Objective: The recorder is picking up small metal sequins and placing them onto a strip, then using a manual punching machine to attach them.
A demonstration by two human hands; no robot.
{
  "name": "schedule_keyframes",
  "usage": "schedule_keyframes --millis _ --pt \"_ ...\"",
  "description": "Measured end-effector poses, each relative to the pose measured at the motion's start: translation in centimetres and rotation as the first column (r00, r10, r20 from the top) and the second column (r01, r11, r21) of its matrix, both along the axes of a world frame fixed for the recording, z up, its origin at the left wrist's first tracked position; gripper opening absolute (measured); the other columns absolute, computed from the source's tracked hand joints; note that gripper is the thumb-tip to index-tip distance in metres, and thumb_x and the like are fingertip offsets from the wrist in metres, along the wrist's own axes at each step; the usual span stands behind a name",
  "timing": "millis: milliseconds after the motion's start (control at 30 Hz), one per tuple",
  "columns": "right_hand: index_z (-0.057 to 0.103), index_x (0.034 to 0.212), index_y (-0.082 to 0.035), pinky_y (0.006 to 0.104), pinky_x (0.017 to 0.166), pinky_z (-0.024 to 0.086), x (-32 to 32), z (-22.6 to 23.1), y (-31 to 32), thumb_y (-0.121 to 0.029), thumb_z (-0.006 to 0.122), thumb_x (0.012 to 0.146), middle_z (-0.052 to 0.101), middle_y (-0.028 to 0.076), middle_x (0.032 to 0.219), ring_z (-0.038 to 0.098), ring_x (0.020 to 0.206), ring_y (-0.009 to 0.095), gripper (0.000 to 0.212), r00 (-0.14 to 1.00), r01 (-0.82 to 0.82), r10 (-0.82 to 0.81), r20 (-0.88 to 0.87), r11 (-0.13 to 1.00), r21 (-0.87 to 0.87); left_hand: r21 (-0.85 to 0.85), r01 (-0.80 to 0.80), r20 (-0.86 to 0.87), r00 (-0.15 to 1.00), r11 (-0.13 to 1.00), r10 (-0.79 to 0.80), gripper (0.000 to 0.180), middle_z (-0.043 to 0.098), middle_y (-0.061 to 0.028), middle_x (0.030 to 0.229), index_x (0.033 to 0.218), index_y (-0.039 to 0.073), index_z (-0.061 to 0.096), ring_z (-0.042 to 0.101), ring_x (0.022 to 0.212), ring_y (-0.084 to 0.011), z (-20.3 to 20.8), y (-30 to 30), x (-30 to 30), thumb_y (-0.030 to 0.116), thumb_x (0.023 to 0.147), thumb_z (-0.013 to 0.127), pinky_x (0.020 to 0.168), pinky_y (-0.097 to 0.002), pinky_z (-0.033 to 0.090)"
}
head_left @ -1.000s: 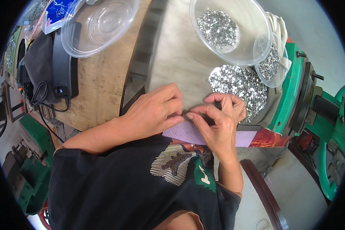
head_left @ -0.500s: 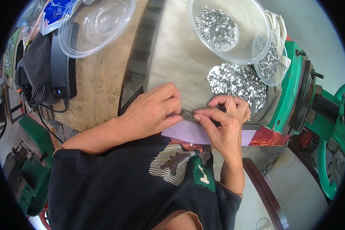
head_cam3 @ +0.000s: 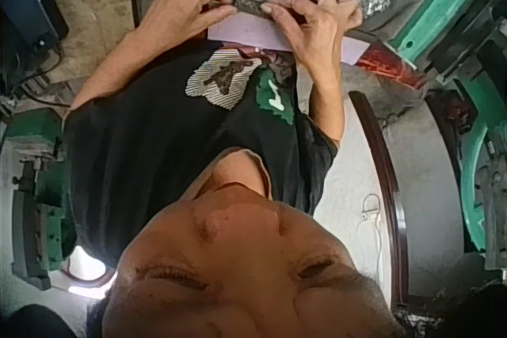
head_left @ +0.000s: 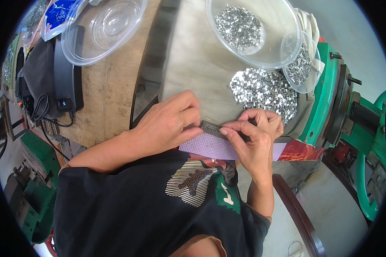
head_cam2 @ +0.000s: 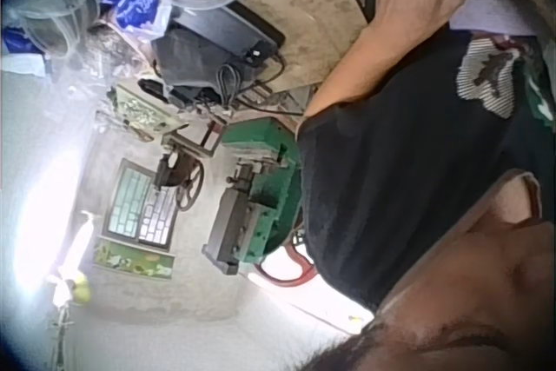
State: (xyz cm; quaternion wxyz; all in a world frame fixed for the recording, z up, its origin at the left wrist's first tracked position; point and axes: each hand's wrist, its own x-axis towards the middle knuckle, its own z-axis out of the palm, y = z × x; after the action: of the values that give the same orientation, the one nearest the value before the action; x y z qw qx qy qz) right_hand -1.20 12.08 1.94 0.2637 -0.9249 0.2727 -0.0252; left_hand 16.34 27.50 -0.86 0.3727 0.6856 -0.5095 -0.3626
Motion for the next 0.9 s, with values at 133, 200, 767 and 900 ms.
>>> schedule_keyframes --millis 133,200,767,900 --pt "0.081 0.08 -0.02 0.0445 0.097 0.025 0.0 -0.1 0.0 -0.03 0.085 0.071 0.057 -0.004 0.091 0.047 0.101 0.023 0.014 1.0 0.01 -0.01 -0.017 1.0 0.021 -0.021 -0.008 0.039 0.999 1.0 0.009 0.024 0.055 -0.0078 0.097 0.085 0.004 0.063 0.059 0.079 -0.0238 -0.2 0.0 0.0 0.012 0.076 0.084 0.065 -0.0352 0.048" --pt "0.081 0.081 -0.02 0.0444 0.097 0.024 -0.2 0.1 -0.2 -0.03 0.085 0.071 0.057 -0.004 0.09 0.047 0.1 0.023 0.014 1.0 0.01 -0.01 -0.004 1.0 0.012 -0.03 -0.013 0.036 0.999 0.999 0.014 0.024 0.055 -0.0076 0.097 0.084 0.004 0.063 0.059 0.078 -0.0236 -0.2 0.0 0.0 0.012 0.076 0.084 0.064 -0.0351 0.047" --pt "0.08 0.08 -0.02 0.0449 0.096 0.025 -1.4 0.2 -0.4 -0.031 0.084 0.072 0.055 -0.005 0.086 0.046 0.098 0.023 0.014 0.998 0.055 -0.055 -0.019 0.998 0.001 -0.007 -0.013 0.05 0.999 1.0 0.013 0.024 0.054 -0.0073 0.097 0.083 0.004 0.063 0.059 0.08 -0.0244 -0.3 -0.1 0.0 0.011 0.074 0.084 0.065 -0.036 0.047" --pt "0.08 0.081 -0.02 0.0445 0.096 0.025 -1.4 0.0 -0.3 -0.032 0.085 0.072 0.055 -0.005 0.086 0.046 0.098 0.023 0.015 0.998 0.052 -0.051 -0.033 0.999 0.002 -0.003 -0.009 0.031 0.999 1.0 0.009 0.022 0.054 -0.0088 0.095 0.083 0.002 0.06 0.06 0.081 -0.0294 0.0 -0.1 -0.1 0.007 0.075 0.08 0.068 -0.0412 0.049"
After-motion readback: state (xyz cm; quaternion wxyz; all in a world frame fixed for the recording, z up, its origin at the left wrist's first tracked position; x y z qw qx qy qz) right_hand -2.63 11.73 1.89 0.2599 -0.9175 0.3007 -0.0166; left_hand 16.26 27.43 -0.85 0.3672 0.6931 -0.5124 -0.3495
